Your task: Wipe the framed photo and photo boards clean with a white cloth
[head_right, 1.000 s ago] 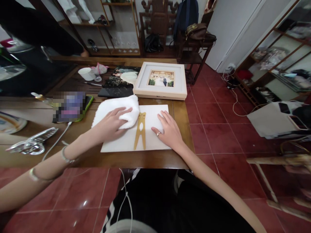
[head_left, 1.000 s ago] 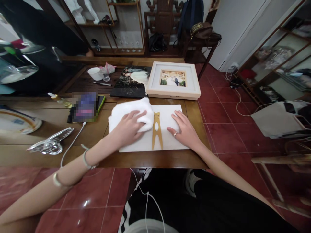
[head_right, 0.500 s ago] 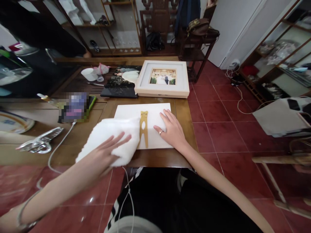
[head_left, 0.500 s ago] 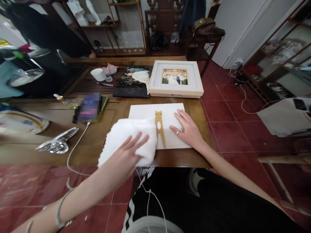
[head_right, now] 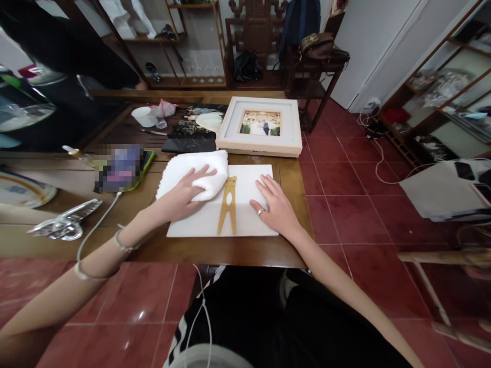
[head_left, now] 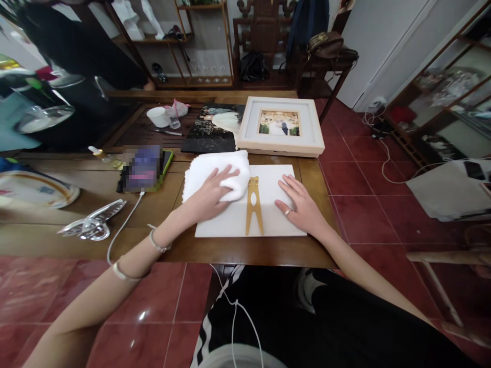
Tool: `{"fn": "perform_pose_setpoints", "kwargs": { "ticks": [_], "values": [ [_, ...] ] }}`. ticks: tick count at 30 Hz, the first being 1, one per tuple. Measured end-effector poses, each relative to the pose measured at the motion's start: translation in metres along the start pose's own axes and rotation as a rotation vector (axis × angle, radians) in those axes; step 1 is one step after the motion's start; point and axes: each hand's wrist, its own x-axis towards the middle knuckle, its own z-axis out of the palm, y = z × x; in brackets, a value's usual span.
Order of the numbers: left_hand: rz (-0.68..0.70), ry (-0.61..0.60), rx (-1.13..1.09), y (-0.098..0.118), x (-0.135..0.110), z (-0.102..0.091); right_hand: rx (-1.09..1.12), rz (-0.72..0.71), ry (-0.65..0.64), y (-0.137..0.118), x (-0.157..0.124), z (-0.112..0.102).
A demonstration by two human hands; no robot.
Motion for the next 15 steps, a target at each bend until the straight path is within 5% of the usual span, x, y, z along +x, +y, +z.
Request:
{"fn": "perform_pose_setpoints", "kwargs": {
  "ticks": [5,15],
  "values": [
    [-0.001,0.003,0.053,0.006,0.001,0.001,-0.006,0.020,0.010,-0.003,0.000,0.000],
    [0.079,-0.006,0.018,0.078,-0.079,0.007,-0.013,0.029,0.019,-0.004,0.000,0.002]
  ]
}}
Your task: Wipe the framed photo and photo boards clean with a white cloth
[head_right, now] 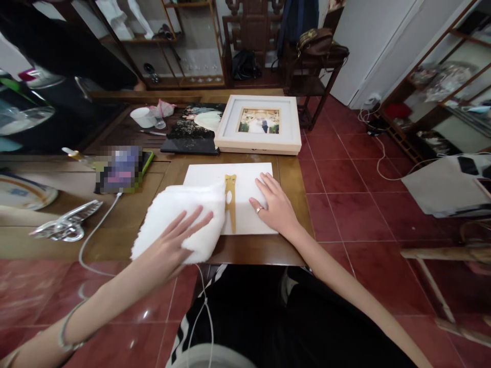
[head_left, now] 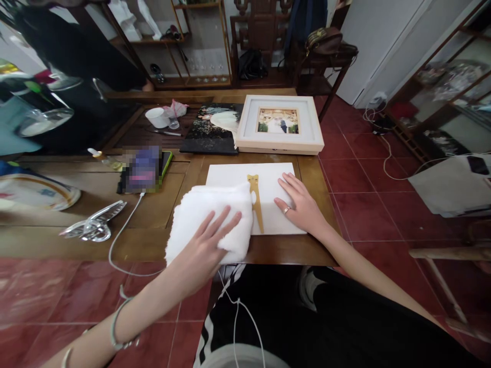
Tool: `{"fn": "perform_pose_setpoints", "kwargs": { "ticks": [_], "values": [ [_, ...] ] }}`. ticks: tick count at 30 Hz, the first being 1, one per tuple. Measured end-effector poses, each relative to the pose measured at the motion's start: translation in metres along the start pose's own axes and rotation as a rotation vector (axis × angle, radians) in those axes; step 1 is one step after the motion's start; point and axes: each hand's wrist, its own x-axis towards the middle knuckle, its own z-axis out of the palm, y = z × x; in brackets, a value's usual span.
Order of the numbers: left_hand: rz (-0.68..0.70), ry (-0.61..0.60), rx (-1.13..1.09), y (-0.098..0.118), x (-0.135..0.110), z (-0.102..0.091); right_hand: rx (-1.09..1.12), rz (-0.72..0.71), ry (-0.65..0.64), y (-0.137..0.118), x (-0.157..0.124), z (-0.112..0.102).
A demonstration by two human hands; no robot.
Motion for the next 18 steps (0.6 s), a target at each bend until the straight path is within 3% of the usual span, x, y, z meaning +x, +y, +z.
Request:
{"fn": "perform_pose_setpoints", "kwargs": {
  "ticks": [3,6,11,15,18],
  "values": [
    [0.037,-0.001,0.000,0.002,-0.004,0.000,-0.017,-0.019,-0.005,0.000,0.000,0.001],
    [0.024,0.001,-0.027,-0.003,0.008,-0.003,-0.037,-0.034,-0.015,0.000,0.000,0.001],
    [-0.062,-0.024,-0.049,-0.025,0.052,-0.004,-0.045,-0.040,-0.029,0.000,-0.001,-0.001],
    [-0.157,0.054,0.006,-0.054,0.095,0.002,-0.055,-0.028,-0.046,-0.001,-0.001,-0.002],
    [-0.145,0.056,0.022,-0.066,0.117,0.003,-0.048,-0.017,-0.044,-0.002,0.000,-0.002]
  ]
}}
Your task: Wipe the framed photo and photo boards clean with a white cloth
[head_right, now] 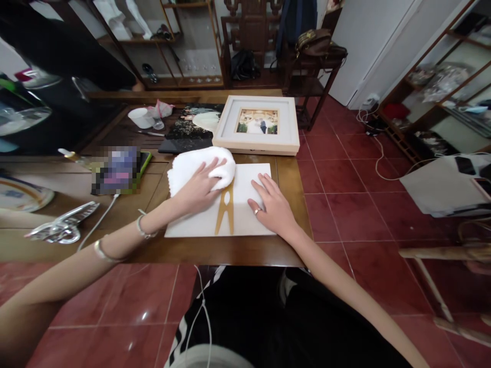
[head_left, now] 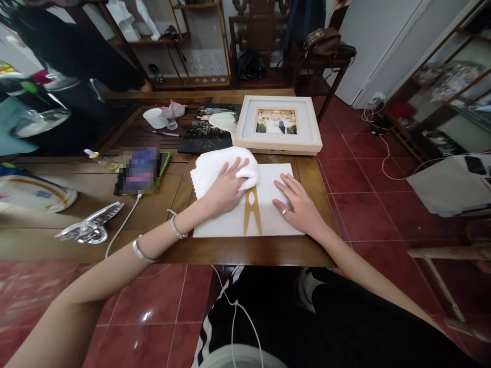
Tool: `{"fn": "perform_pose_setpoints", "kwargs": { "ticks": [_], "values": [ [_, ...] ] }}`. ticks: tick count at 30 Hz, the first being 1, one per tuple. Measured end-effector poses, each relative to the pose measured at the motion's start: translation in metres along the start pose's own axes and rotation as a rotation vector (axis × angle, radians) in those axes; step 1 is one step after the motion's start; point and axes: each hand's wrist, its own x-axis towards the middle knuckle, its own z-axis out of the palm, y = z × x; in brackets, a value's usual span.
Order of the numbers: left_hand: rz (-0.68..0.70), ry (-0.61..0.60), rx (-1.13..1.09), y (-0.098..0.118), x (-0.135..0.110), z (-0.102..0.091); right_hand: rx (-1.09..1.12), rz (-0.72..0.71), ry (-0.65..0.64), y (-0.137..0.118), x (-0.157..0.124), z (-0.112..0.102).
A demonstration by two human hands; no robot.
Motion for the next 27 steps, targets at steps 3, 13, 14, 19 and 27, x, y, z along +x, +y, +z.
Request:
{"fn": "perform_pose_setpoints", "kwargs": {
  "ticks": [3,13,14,19,27],
  "values": [
    [0.070,-0.040,0.045,0.007,0.001,-0.002,0.015,0.003,0.005,-0.001,0.000,0.000],
    [0.250,-0.035,0.003,0.086,-0.095,-0.007,0.098,-0.006,0.044,0.008,0.002,0.003],
    [0.267,-0.040,-0.009,0.089,-0.100,-0.009,0.113,-0.012,0.049,0.010,0.002,0.003],
    [0.245,-0.132,-0.045,0.074,-0.081,-0.019,0.145,-0.031,0.062,0.016,0.004,0.000],
    [0.103,-0.149,-0.003,0.016,0.013,-0.032,0.129,-0.073,0.090,0.015,0.002,0.001]
  ]
}}
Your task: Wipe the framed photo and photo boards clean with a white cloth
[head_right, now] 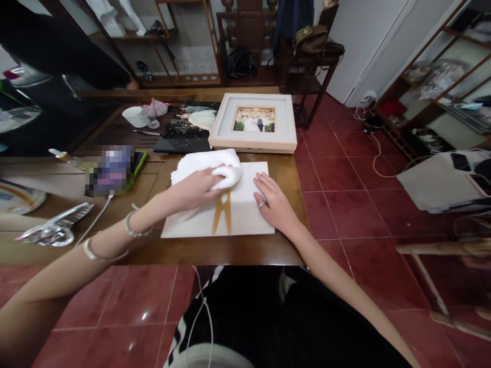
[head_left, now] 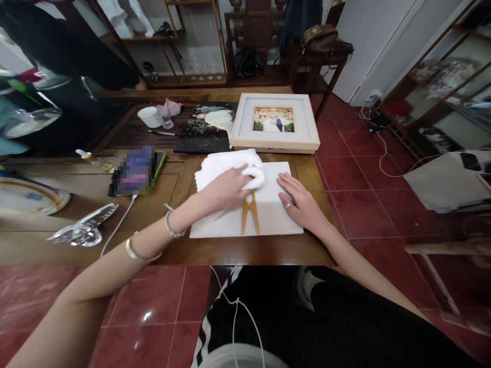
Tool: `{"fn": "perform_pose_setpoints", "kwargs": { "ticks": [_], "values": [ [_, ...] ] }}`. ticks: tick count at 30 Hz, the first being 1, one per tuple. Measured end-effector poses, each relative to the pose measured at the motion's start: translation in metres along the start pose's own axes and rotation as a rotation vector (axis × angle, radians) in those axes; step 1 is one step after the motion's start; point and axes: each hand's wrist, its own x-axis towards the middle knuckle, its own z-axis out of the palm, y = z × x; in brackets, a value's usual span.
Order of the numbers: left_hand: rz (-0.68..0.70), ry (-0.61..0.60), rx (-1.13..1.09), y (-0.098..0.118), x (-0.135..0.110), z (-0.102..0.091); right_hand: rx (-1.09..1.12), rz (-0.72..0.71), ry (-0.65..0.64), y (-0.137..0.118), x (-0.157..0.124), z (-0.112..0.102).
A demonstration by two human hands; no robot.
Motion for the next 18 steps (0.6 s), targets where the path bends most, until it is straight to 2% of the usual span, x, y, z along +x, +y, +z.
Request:
{"fn": "perform_pose_setpoints", "kwargs": {
  "ticks": [4,8,11,15,18],
  "values": [
    [-0.006,-0.005,0.033,-0.014,0.026,-0.009,-0.001,0.000,0.002,-0.001,0.000,0.000],
    [0.014,0.001,0.082,0.003,0.028,-0.002,0.007,0.002,0.021,0.001,0.000,0.000],
    [0.089,0.003,0.159,0.036,0.007,0.011,0.023,0.017,0.048,0.003,0.001,0.001],
    [0.228,0.076,0.215,0.090,-0.040,0.028,0.050,0.026,0.082,0.004,0.002,-0.001],
    [0.297,0.124,0.202,0.113,-0.064,0.032,0.062,0.007,0.082,0.003,0.002,-0.002]
  ]
}}
